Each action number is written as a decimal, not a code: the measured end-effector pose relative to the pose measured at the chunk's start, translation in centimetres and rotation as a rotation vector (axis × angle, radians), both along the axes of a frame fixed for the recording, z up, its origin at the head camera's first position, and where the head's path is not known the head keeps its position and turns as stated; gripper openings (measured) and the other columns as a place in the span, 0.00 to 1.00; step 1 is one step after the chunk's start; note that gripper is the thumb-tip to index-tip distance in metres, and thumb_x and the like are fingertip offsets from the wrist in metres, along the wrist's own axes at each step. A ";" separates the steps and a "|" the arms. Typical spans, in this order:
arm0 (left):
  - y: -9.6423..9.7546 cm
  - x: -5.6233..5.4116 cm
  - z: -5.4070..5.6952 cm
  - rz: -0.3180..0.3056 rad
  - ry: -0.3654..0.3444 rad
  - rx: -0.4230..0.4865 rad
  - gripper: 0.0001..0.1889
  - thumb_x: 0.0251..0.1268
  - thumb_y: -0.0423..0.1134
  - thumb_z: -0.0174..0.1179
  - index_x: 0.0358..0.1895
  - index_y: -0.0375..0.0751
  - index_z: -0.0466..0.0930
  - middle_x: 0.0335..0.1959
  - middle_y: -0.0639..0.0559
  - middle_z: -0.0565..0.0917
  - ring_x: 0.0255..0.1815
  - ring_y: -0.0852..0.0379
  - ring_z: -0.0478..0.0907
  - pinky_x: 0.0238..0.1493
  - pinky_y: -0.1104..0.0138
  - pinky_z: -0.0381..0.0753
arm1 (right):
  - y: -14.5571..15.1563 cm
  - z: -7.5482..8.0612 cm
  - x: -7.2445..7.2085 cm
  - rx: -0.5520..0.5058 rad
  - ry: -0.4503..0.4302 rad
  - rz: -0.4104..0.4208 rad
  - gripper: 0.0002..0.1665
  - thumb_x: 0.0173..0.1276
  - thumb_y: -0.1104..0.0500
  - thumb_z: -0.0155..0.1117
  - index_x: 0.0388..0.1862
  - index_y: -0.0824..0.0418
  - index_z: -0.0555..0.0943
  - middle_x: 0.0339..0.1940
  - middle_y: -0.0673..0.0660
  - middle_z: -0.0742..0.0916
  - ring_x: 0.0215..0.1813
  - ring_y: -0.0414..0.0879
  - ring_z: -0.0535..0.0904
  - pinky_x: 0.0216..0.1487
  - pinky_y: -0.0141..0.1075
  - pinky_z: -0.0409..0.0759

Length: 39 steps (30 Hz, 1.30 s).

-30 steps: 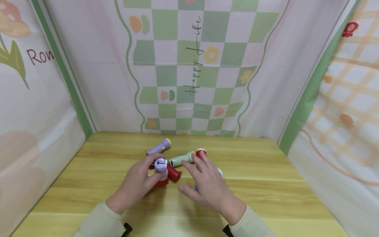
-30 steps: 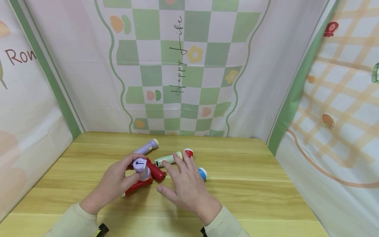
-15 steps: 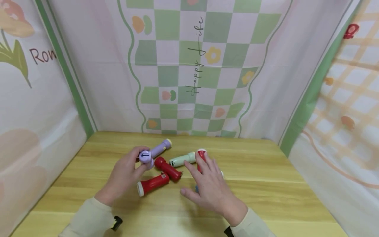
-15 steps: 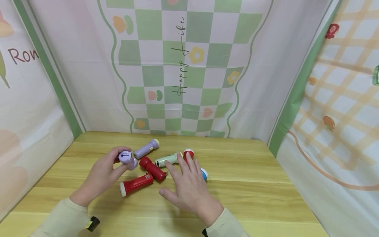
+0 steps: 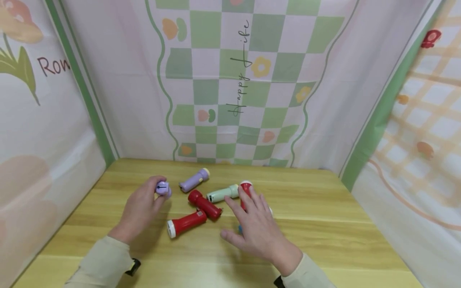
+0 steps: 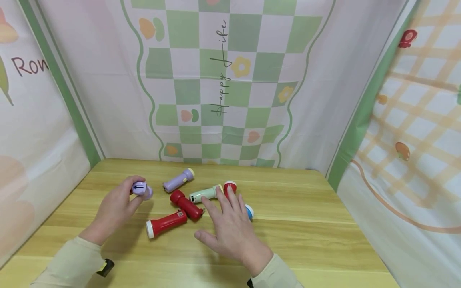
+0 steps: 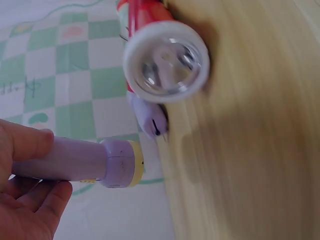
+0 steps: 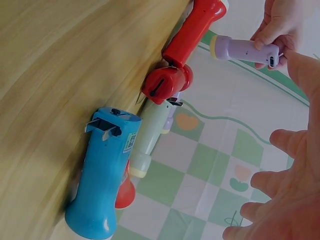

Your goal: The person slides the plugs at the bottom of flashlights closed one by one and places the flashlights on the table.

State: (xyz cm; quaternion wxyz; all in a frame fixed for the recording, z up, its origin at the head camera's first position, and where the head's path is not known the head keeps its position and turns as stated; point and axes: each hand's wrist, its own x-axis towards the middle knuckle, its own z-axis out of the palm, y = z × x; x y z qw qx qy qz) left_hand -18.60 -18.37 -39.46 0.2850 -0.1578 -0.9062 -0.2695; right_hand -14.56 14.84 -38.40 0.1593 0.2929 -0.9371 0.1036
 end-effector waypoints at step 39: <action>-2.7 -1.7 -2.6 0.113 -0.192 -0.177 0.16 0.66 0.27 0.68 0.55 0.39 0.81 0.55 0.35 0.84 0.56 0.36 0.84 0.52 0.41 0.85 | -0.3 0.0 0.1 0.001 -0.019 0.014 0.47 0.69 0.28 0.63 0.81 0.46 0.67 0.84 0.64 0.64 0.85 0.68 0.50 0.80 0.68 0.52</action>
